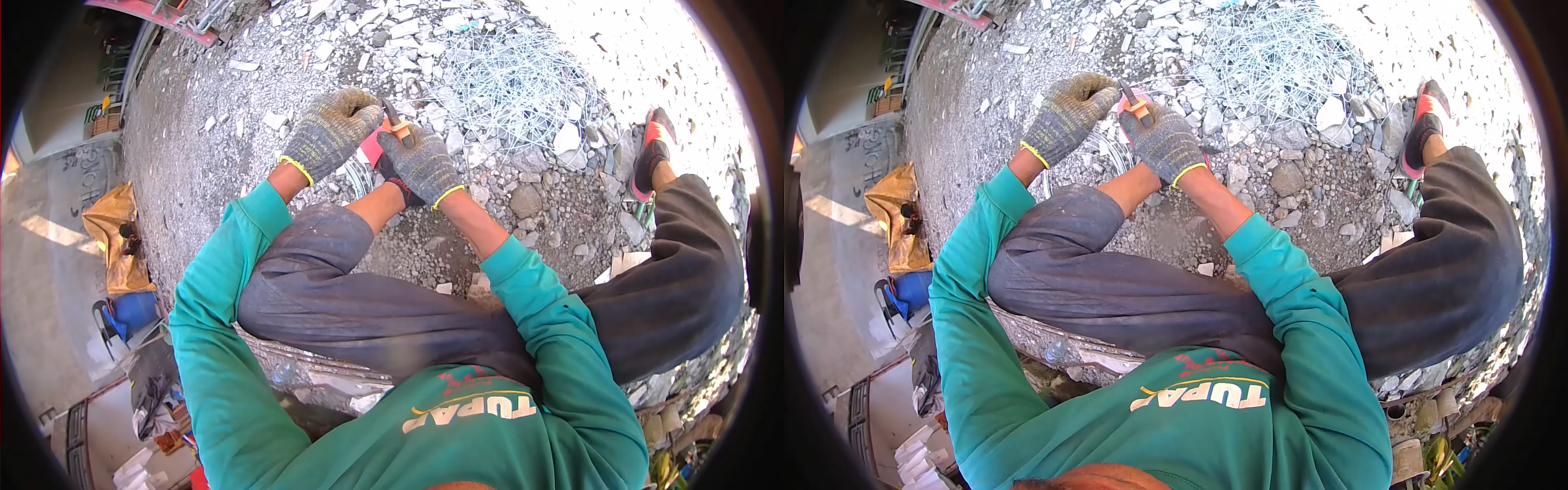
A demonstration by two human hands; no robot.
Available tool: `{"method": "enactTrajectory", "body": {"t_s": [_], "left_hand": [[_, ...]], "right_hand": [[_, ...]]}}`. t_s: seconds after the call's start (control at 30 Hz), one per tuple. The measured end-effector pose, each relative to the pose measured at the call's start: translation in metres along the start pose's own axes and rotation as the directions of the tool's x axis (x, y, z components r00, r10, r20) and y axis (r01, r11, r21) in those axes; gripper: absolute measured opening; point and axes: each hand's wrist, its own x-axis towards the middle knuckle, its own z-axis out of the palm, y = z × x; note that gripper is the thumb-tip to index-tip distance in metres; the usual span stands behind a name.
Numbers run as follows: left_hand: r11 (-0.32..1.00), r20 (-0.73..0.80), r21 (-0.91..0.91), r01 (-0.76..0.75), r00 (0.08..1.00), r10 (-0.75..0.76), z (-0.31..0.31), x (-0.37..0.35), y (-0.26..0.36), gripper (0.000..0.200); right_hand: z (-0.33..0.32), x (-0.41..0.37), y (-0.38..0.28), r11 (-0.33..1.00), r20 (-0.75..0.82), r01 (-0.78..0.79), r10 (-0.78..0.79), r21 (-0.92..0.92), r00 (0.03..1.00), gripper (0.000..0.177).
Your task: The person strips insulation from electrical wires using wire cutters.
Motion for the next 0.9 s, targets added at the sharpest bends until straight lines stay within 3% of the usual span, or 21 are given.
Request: {"method": "enactTrajectory", "body": {"t_s": [0.07,0.23,0.3,0.5,0.57,0.63,0.7,0.73,0.77,0.8,0.83,0.9], "left_hand": [[0.999,0.002,-0.032,-0.015,1.0,0.015,0.002,0.0,0.007,0.031],[0.984,0.009,0.16,-0.075,0.997,0.074,0.009,0.013,0.005,0.034],[0.946,0.063,0.319,-0.061,0.997,0.043,0.013,0.018,0.003,0.033],[0.954,0.047,0.234,-0.189,0.982,0.183,0.009,0.025,0.006,0.032],[0.964,0.029,0.106,-0.243,0.97,0.241,0.001,0.019,0.011,0.032],[0.985,0.014,0.027,-0.169,0.986,0.168,-0.011,0.015,0.006,0.03],[0.999,-0.014,-0.044,-0.01,1.0,0.01,-0.026,0.002,0.009,0.029],[0.999,-0.076,-0.001,-0.033,0.997,0.033,-0.036,-0.004,0.005,0.026],[0.998,-0.172,-0.032,-0.056,0.984,0.05,-0.045,-0.014,0.005,0.024],[0.975,-0.323,0.168,-0.145,0.927,0.193,-0.055,-0.017,-0.01,0.023],[0.909,-0.43,0.373,-0.189,0.833,0.349,-0.066,-0.021,-0.028,0.021],[0.772,-0.558,0.631,-0.08,0.645,0.523,-0.097,-0.042,-0.027,0.018]], "right_hand": [[0.002,0.006,0.016,0.982,-0.159,0.181,-0.171,0.049,0.972,0.039],[-0.019,0.018,0.02,0.975,-0.208,0.208,-0.221,-0.082,0.953,0.033],[-0.025,0.025,0.024,0.954,-0.127,0.092,-0.133,-0.287,0.983,0.034],[-0.019,0.015,0.03,0.984,-0.173,0.118,-0.14,-0.131,0.975,0.039],[-0.03,-0.003,0.005,0.973,-0.075,0.215,-0.209,0.085,0.975,0.04],[-0.044,-0.015,-0.034,0.951,-0.028,0.301,-0.299,0.069,0.954,0.04],[-0.053,-0.01,-0.058,0.957,0.005,0.273,-0.274,-0.1,0.962,0.04],[-0.051,0.03,-0.021,0.811,-0.076,0.473,-0.526,-0.344,0.847,0.041],[-0.074,0.025,-0.028,0.868,-0.126,0.316,-0.388,-0.383,0.913,0.043],[-0.098,0.018,-0.025,0.891,-0.091,0.265,-0.319,-0.368,0.944,0.044],[-0.116,0.02,-0.009,0.849,-0.108,0.227,-0.313,-0.478,0.944,0.044],[-0.143,0.027,0.009,0.88,-0.16,-0.079,0.004,-0.469,0.987,0.047]]}}
